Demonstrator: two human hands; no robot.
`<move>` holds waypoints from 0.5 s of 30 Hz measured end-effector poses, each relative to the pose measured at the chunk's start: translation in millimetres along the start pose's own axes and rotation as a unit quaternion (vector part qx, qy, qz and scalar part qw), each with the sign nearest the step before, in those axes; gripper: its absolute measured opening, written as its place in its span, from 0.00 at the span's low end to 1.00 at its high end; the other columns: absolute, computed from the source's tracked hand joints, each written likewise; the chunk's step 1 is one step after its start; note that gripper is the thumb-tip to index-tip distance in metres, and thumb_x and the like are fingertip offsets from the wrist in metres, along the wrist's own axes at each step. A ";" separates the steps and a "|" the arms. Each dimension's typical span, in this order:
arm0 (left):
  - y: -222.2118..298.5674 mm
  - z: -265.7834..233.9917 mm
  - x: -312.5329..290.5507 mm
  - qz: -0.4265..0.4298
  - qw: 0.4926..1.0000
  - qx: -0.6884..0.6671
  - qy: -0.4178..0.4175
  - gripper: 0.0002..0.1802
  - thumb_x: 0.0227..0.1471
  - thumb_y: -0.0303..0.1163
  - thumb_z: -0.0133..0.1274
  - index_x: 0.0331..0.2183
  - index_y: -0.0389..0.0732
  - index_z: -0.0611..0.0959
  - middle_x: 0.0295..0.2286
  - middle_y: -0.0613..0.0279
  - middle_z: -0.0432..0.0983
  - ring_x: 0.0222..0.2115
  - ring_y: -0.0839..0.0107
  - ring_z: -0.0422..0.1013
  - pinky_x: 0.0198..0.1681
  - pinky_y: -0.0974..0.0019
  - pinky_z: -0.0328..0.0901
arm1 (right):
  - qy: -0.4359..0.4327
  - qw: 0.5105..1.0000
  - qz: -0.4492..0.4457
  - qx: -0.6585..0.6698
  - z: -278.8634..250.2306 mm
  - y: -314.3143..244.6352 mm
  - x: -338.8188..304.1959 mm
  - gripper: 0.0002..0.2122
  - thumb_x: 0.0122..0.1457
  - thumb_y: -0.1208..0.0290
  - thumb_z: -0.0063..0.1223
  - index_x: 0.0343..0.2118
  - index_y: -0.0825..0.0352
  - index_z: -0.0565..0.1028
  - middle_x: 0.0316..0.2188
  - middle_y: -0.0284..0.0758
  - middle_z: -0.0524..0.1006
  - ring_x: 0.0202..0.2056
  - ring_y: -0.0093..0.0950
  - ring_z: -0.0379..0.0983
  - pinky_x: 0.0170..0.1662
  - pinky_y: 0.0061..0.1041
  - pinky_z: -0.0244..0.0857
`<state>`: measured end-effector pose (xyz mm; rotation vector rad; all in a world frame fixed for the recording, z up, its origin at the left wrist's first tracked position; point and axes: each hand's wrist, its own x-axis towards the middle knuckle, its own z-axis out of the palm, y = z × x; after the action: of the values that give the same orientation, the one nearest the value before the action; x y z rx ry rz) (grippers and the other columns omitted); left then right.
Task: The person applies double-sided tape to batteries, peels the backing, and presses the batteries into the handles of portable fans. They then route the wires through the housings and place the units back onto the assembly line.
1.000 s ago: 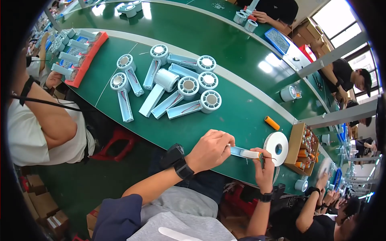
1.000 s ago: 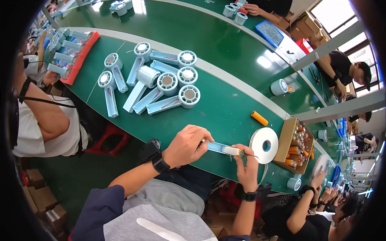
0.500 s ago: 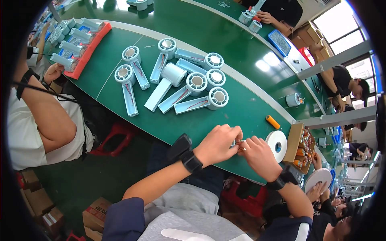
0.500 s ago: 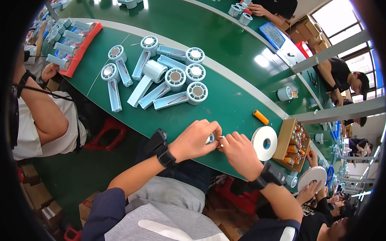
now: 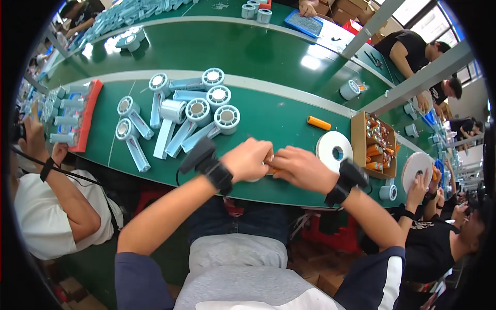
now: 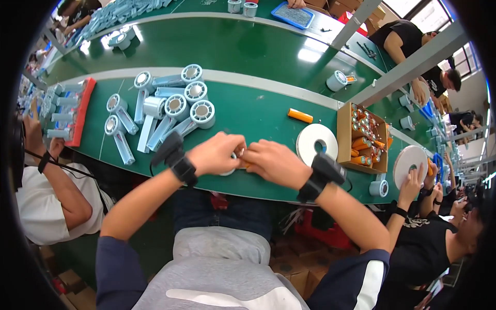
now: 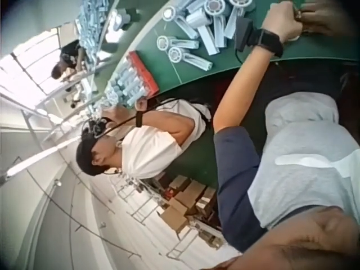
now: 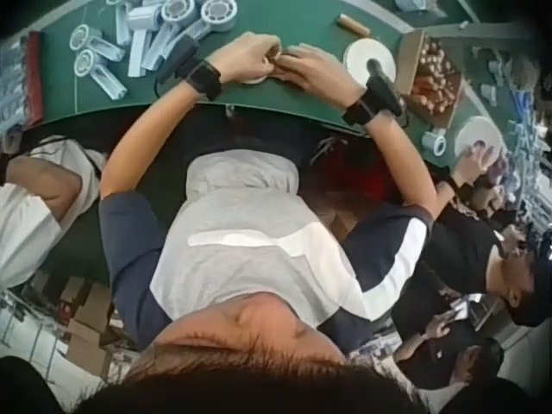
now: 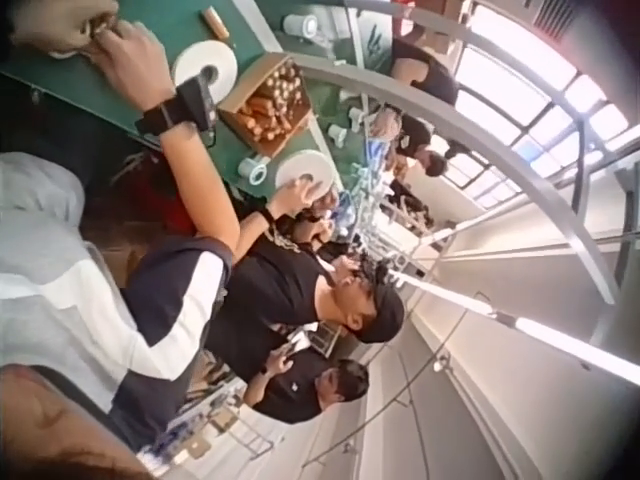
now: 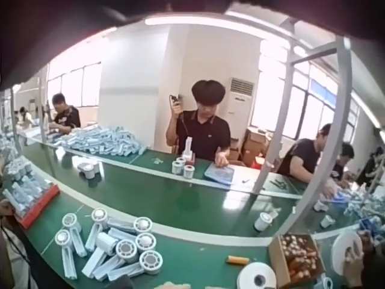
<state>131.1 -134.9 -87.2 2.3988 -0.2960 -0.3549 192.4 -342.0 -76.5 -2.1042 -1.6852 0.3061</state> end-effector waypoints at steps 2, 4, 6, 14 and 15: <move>-3.1 14.8 -16.8 0.034 0.984 -0.148 0.098 0.09 0.47 0.31 0.61 0.32 0.36 0.84 0.30 0.54 0.82 0.32 0.56 0.79 0.38 0.61 0.72 | 0.031 0.999 -0.007 0.006 4.3 -1.1 -6.8 0.15 0.55 0.68 0.63 0.45 0.64 0.76 0.37 0.35 0.76 0.40 0.38 0.72 0.42 0.35 0.68; -5.2 23.7 -25.2 0.041 0.964 -0.217 0.151 0.08 0.48 0.30 0.61 0.30 0.36 0.84 0.30 0.54 0.82 0.32 0.57 0.79 0.38 0.62 0.72 | 0.065 0.997 -0.018 0.024 10.9 -1.4 -13.8 0.17 0.53 0.72 0.64 0.46 0.65 0.75 0.40 0.36 0.77 0.41 0.39 0.74 0.42 0.34 0.70; -2.5 32.7 -27.7 0.010 0.949 -0.248 0.196 0.06 0.48 0.29 0.59 0.28 0.35 0.83 0.27 0.54 0.82 0.29 0.57 0.78 0.36 0.62 0.72 | 0.103 0.992 -0.013 0.064 9.8 2.8 -26.9 0.17 0.54 0.75 0.63 0.47 0.65 0.74 0.41 0.37 0.78 0.42 0.40 0.74 0.43 0.34 0.71; 5.3 39.1 -22.4 0.014 0.960 -0.121 0.253 0.05 0.45 0.27 0.56 0.25 0.35 0.83 0.24 0.54 0.81 0.25 0.58 0.77 0.31 0.61 0.71 | 0.205 0.966 0.001 0.157 28.1 16.2 -47.5 0.18 0.55 0.86 0.59 0.49 0.68 0.71 0.46 0.44 0.79 0.45 0.40 0.78 0.45 0.35 0.74; 4.3 37.0 -22.3 0.005 0.959 -0.125 0.254 0.05 0.44 0.27 0.55 0.24 0.35 0.83 0.23 0.54 0.80 0.24 0.59 0.77 0.30 0.61 0.70 | 0.255 0.944 0.038 0.208 28.6 20.7 -50.4 0.18 0.55 0.86 0.59 0.49 0.68 0.71 0.46 0.44 0.79 0.44 0.39 0.78 0.44 0.33 0.75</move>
<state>97.5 -153.6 -107.4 2.1449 -0.0238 0.2235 186.3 -388.9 -115.9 -1.7394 -1.1248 0.1097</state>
